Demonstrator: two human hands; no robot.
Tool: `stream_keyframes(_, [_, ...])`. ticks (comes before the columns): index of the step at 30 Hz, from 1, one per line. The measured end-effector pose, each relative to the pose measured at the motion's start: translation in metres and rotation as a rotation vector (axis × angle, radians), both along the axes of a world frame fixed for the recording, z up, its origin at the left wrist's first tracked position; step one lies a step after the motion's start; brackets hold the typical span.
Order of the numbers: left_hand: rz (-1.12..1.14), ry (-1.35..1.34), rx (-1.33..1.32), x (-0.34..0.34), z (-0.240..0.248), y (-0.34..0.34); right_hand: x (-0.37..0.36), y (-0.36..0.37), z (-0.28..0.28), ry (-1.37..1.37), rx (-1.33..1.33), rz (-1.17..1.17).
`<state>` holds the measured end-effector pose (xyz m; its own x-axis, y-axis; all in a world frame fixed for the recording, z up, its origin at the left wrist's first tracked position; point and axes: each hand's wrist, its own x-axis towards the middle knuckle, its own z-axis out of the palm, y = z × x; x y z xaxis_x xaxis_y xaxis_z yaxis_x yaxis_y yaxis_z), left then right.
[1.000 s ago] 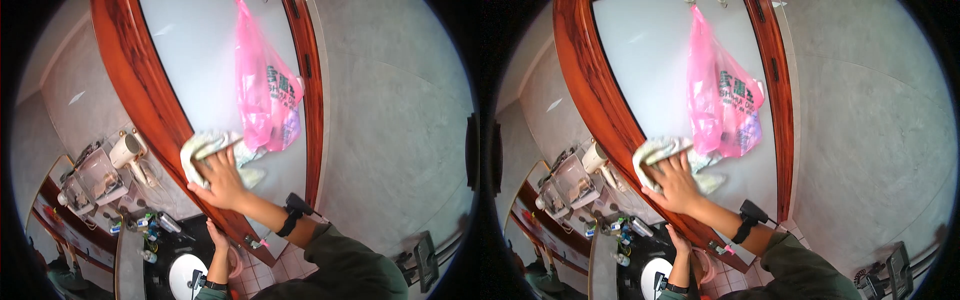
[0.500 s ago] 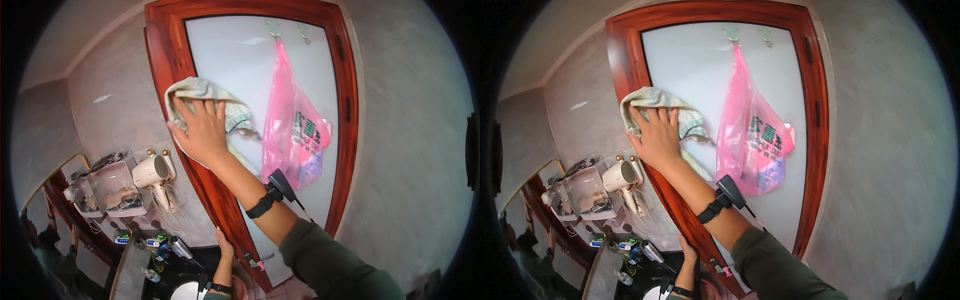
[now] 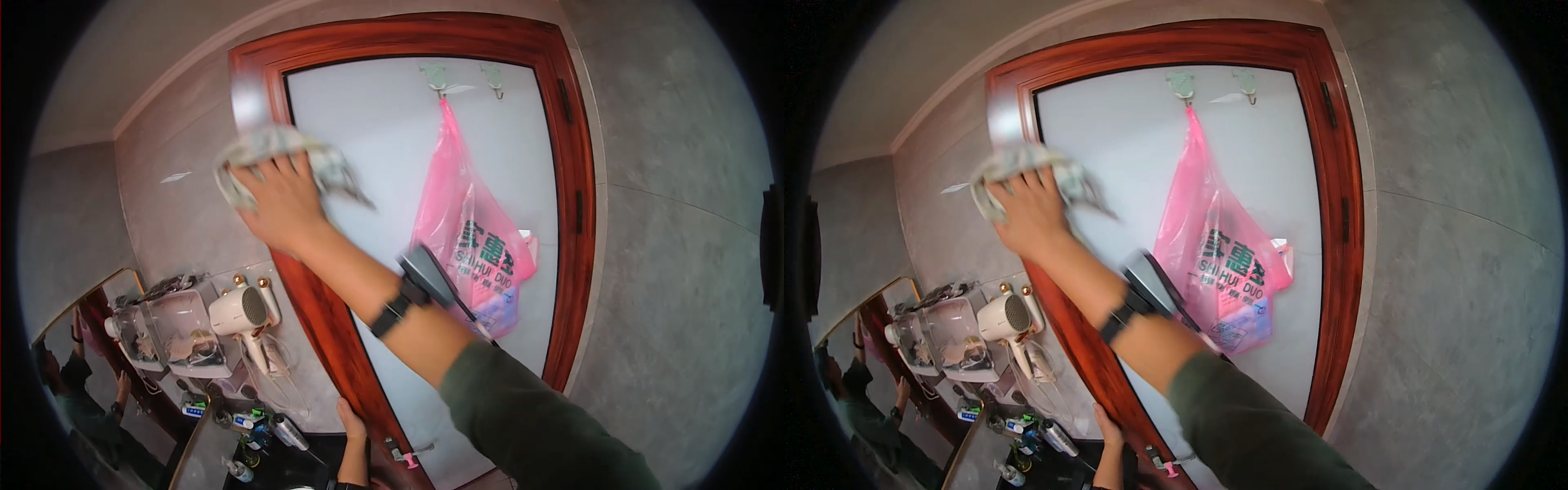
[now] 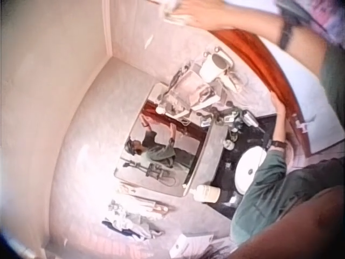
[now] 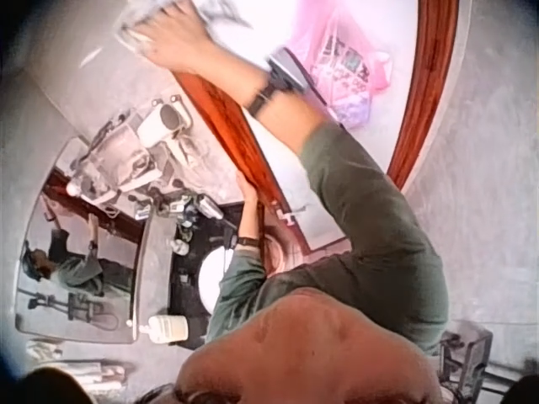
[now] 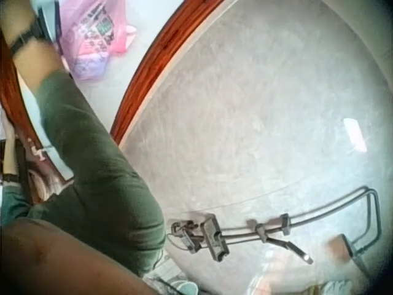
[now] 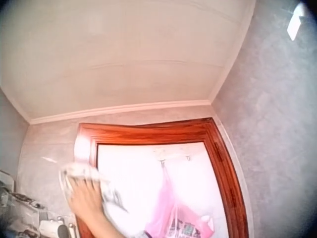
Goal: The recorder cleans various bathroom surfaces including the toilet tank, window sill, and door using a cloth and spray.
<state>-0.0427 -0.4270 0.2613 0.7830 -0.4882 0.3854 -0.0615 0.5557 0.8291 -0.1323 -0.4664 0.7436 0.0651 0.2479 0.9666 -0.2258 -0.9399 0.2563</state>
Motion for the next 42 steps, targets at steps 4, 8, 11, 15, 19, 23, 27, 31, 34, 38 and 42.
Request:
stream_keyframes(4, [0.105,-0.029,0.044,0.020,-0.031,0.002,0.010,-0.004,0.085,0.015,-0.029,-0.012])
stream_keyframes(8, [0.170,-0.052,0.148,0.016,-0.039,-0.005,-0.019,-0.052,0.143,0.084,-0.100,-0.104])
stream_keyframes(11, [0.156,-0.030,0.099,0.032,-0.053,0.003,-0.080,-0.090,0.189,0.072,0.087,-0.224])
stream_keyframes(15, [-0.005,-0.108,0.215,0.101,-0.096,-0.002,-0.164,-0.191,0.204,0.085,0.365,-0.360])
stream_keyframes(19, [-0.035,-0.046,0.125,0.103,-0.091,-0.033,-0.232,-0.261,0.224,0.090,0.453,-0.411])
stream_keyframes(23, [-0.061,0.019,0.043,0.085,-0.063,-0.048,-0.307,-0.348,0.219,-0.075,0.558,-0.283])
stream_keyframes(27, [-0.051,0.105,-0.015,0.065,-0.046,-0.040,-0.347,-0.401,0.160,-0.100,0.588,-0.290])
stream_keyframes(31, [-0.066,0.198,-0.051,0.041,-0.034,-0.027,-0.336,-0.383,0.103,-0.220,0.518,-0.355])
stream_keyframes(34, [-0.081,0.269,-0.071,0.027,-0.034,-0.021,-0.302,-0.374,0.030,-0.265,0.399,-0.485])
stream_keyframes(38, [0.206,0.132,0.004,0.058,-0.044,0.038,-0.257,-0.290,-0.051,0.007,0.094,-0.411])
stream_keyframes(42, [0.175,0.113,0.056,0.029,-0.030,-0.001,-0.325,-0.319,-0.043,0.225,0.229,-0.474])
